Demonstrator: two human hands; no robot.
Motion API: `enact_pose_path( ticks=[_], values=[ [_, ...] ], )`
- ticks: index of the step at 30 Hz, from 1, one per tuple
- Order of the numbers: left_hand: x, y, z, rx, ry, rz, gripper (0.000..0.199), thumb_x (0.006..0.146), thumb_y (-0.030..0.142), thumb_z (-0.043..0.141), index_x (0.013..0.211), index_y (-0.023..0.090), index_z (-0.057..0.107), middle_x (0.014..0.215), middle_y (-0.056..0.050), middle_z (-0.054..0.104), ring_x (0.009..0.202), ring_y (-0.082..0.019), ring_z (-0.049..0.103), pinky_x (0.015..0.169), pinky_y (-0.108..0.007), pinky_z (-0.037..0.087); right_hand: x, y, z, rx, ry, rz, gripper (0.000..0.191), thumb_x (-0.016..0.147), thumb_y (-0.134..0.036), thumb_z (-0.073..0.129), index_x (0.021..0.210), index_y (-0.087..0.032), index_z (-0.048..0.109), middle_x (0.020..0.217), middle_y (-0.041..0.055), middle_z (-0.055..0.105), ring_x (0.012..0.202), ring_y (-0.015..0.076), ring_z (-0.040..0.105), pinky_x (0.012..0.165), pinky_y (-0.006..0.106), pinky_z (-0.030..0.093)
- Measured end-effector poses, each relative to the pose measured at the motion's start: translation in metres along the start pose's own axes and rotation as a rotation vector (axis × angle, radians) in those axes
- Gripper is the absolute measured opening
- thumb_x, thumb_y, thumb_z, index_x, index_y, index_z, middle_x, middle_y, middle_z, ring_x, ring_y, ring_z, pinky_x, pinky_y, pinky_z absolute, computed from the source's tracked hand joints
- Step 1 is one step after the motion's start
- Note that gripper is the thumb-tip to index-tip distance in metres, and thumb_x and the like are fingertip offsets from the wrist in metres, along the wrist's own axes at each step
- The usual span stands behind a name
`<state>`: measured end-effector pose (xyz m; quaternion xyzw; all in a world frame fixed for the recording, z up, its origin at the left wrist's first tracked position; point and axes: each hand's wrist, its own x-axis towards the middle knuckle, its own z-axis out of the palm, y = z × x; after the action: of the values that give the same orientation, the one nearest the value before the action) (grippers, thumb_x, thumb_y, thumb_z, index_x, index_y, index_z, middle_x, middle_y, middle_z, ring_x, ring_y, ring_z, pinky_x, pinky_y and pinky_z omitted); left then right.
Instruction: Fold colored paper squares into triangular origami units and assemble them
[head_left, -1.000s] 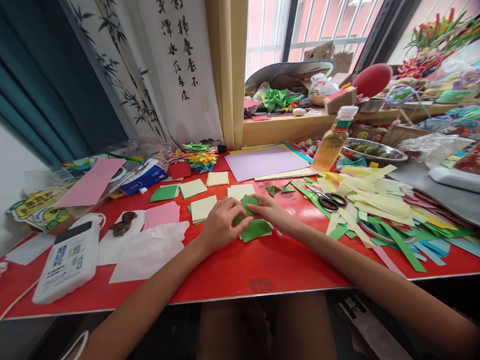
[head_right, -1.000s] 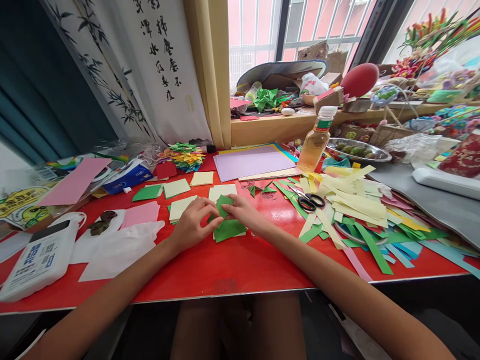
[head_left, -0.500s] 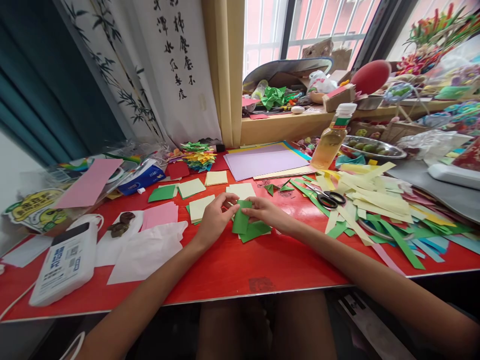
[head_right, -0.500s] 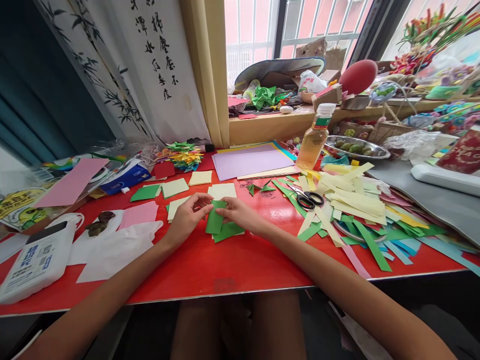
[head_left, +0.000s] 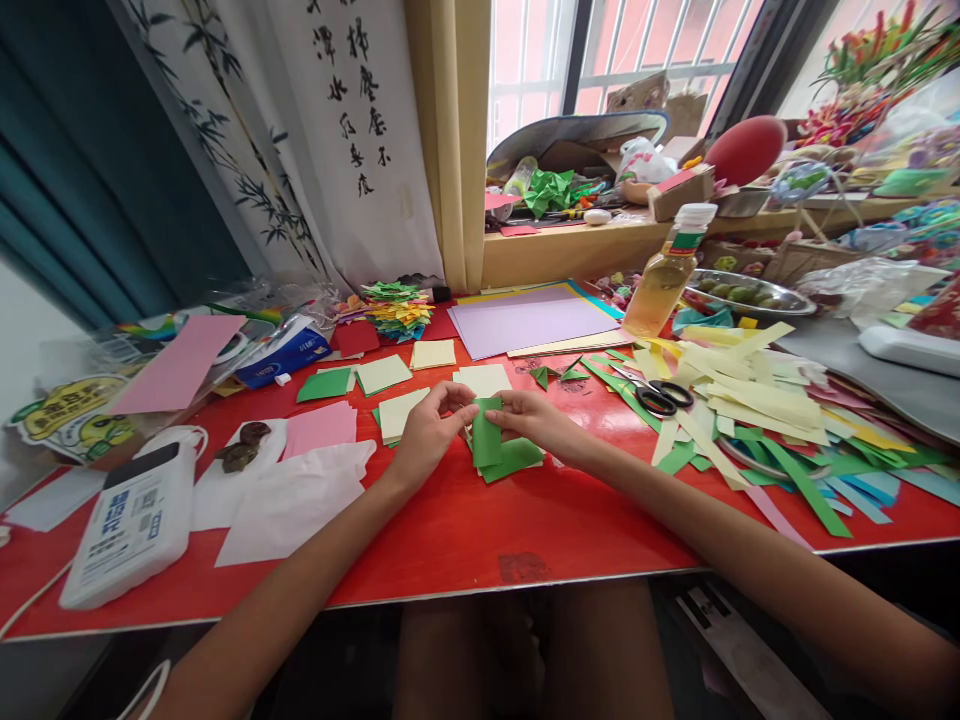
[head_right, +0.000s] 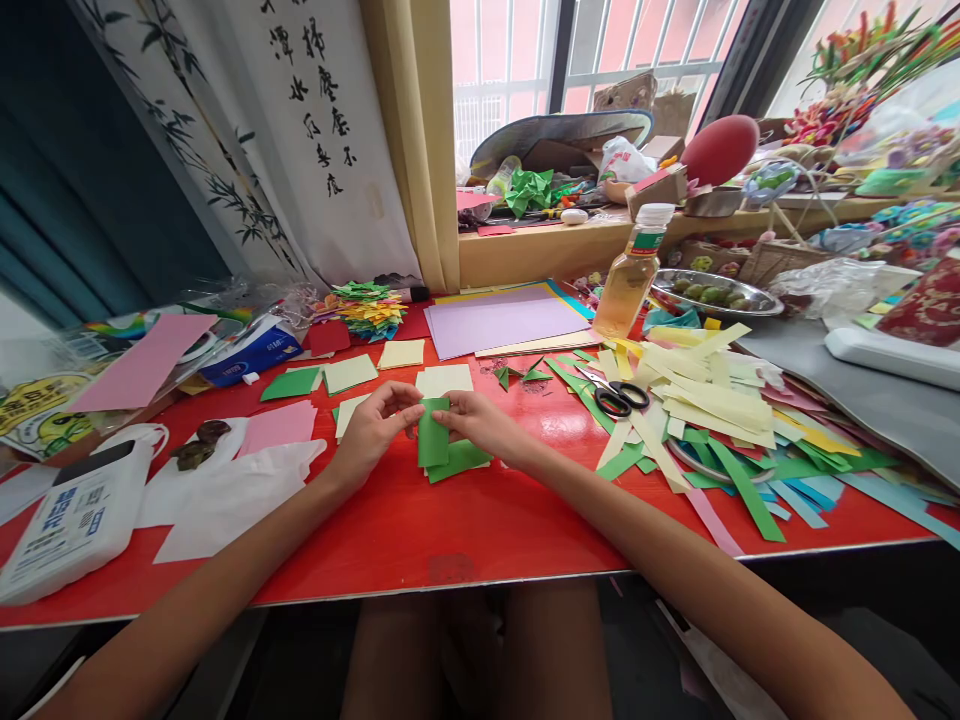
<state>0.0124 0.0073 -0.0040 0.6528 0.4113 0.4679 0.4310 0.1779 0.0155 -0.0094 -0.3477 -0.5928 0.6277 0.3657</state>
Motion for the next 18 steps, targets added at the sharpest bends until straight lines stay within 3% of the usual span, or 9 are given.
enact_pose_path(
  ticks=[10,18],
  values=[
    [0.0007,-0.0003,-0.0006,0.012,0.019,0.023,0.011,0.074,0.023,0.055,0.082,0.017,0.050,0.076,0.001,0.051,0.065,-0.010,0.050,0.058,-0.022,0.044,-0.0018,-0.0047,0.0021,-0.055,-0.006,-0.009,0.014,0.081,-0.029,0.051,0.081,-0.015,0.053,0.076,0.0015,0.059,0.074,0.0129,0.058,0.070,0.027,0.046],
    [0.0005,0.0004,-0.0007,0.007,0.005,0.020,0.015,0.073,0.021,0.055,0.085,0.019,0.046,0.080,0.000,0.048,0.071,-0.011,0.049,0.056,-0.022,0.043,-0.0040,-0.0006,0.0006,-0.476,0.106,-0.188,0.021,0.082,-0.037,0.046,0.077,-0.017,0.051,0.061,-0.0026,0.046,0.057,0.0100,0.044,0.051,0.022,0.035]
  ],
)
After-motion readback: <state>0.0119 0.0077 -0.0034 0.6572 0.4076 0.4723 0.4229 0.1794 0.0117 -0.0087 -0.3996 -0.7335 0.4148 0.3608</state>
